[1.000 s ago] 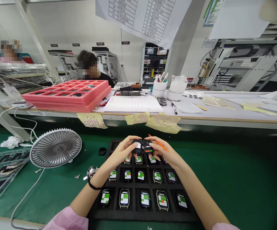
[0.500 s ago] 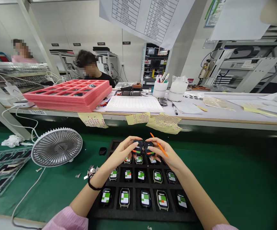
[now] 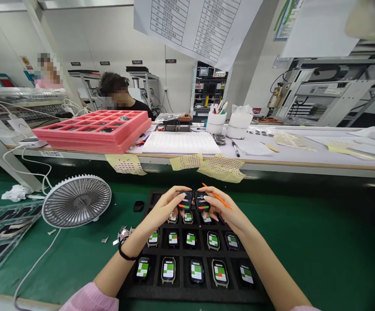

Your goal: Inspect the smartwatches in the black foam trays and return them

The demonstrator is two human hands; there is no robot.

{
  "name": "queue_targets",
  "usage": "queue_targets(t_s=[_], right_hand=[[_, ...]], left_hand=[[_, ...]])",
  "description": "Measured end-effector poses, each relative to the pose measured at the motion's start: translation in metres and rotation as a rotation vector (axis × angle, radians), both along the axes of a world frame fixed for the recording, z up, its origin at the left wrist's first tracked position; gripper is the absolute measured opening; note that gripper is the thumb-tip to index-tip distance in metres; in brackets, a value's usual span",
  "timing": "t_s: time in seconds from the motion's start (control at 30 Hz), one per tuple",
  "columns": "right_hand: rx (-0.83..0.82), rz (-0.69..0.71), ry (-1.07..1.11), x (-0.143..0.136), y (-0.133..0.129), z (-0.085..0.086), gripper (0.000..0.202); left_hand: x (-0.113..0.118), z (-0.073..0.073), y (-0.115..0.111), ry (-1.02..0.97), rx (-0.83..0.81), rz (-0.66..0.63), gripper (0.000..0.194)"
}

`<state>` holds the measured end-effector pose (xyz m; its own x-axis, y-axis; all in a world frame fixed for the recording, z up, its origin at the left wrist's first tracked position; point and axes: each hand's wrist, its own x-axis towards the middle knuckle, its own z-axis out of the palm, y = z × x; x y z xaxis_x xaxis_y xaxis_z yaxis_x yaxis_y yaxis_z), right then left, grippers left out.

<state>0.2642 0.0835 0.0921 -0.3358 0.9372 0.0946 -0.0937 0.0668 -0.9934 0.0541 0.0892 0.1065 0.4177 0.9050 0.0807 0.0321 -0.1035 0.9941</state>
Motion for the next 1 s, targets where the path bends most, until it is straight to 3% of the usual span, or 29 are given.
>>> queue_targets(t_s=[0.2, 0.33, 0.4, 0.53, 0.6, 0.8, 1.0], right_hand=[[-0.011, 0.021, 0.049, 0.002, -0.001, 0.005, 0.031], [-0.007, 0.085, 0.094, 0.007, -0.004, 0.01, 0.046], [0.004, 0.144, 0.137, 0.012, -0.008, 0.013, 0.052], [0.056, 0.24, 0.291, 0.024, -0.018, 0.02, 0.052], [0.086, 0.25, 0.333, 0.026, -0.021, 0.021, 0.052], [0.083, 0.118, 0.172, 0.016, -0.014, 0.018, 0.049], [0.084, 0.055, 0.103, 0.005, 0.006, 0.0, 0.036]], left_hand=[[0.0, 0.003, -0.004, 0.027, 0.0, 0.003, 0.036], [-0.004, 0.007, -0.005, -0.01, -0.006, -0.022, 0.036], [-0.01, 0.011, -0.008, -0.082, -0.024, -0.112, 0.037], [-0.029, 0.021, -0.023, -0.31, -0.032, -0.375, 0.058], [-0.035, 0.026, -0.03, -0.368, -0.016, -0.419, 0.061], [-0.027, 0.028, -0.031, -0.124, 0.068, -0.218, 0.057], [-0.015, 0.016, -0.011, -0.04, 0.081, -0.172, 0.047]])
